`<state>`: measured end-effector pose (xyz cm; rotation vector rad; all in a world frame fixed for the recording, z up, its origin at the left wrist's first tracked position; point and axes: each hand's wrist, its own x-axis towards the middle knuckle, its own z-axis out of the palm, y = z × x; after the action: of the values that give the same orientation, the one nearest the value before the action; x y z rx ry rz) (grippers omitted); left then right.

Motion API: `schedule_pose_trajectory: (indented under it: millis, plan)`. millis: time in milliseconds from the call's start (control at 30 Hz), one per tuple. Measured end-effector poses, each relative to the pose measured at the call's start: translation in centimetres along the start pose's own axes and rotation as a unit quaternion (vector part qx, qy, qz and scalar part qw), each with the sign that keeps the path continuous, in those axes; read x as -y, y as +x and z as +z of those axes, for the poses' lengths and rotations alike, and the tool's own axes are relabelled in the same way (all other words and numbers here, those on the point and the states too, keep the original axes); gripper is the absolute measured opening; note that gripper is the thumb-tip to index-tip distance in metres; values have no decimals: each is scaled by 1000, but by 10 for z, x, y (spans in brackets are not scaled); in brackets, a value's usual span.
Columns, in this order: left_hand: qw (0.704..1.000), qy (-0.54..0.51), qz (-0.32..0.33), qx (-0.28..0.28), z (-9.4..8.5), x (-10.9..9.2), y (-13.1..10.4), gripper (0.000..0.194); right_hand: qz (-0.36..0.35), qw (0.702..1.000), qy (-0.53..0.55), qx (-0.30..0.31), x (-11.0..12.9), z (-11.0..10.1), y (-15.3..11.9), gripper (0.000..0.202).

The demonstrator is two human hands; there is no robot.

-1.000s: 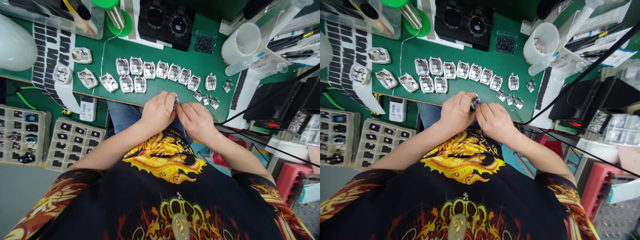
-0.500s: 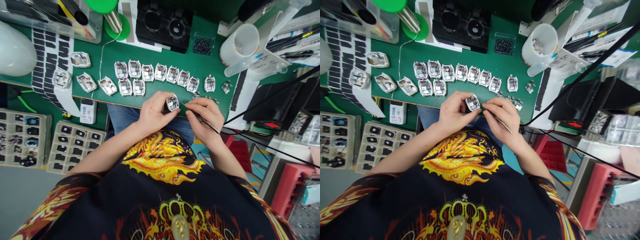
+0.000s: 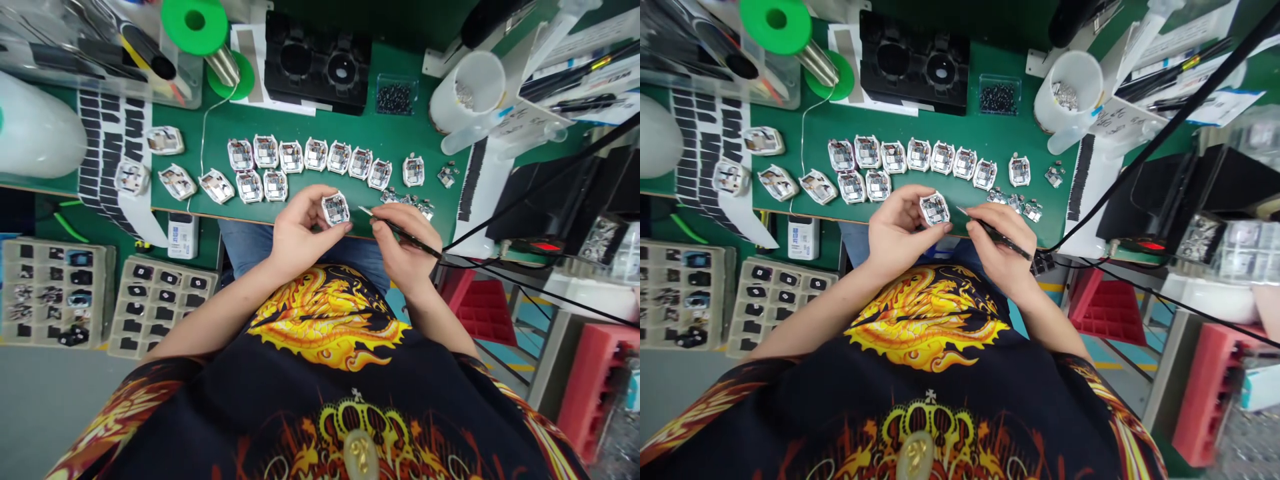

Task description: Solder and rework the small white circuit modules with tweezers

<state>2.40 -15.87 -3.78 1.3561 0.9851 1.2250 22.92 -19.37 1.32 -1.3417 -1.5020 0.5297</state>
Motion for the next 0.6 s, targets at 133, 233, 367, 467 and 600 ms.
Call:
schedule_pose_trajectory:
  millis: [133,233,367,467,600]
  plan:
    - [992,-105,-67,9,-4,-8,8,61,32,999,-13,-7,-3,2,-2,9]
    - [976,-168,-140,11,-5,-18,12,64,19,1000,-19,9,-7,4,-4,12]
    - [945,-201,-256,26,-2,-37,15,52,0,1000,-14,19,-13,6,-6,17]
    - [929,-215,-300,23,1,-46,16,45,-10,1000,-11,25,-15,6,-6,17]
    - [926,-211,-314,11,0,-50,19,47,-12,1000,-9,27,-17,9,-6,20]
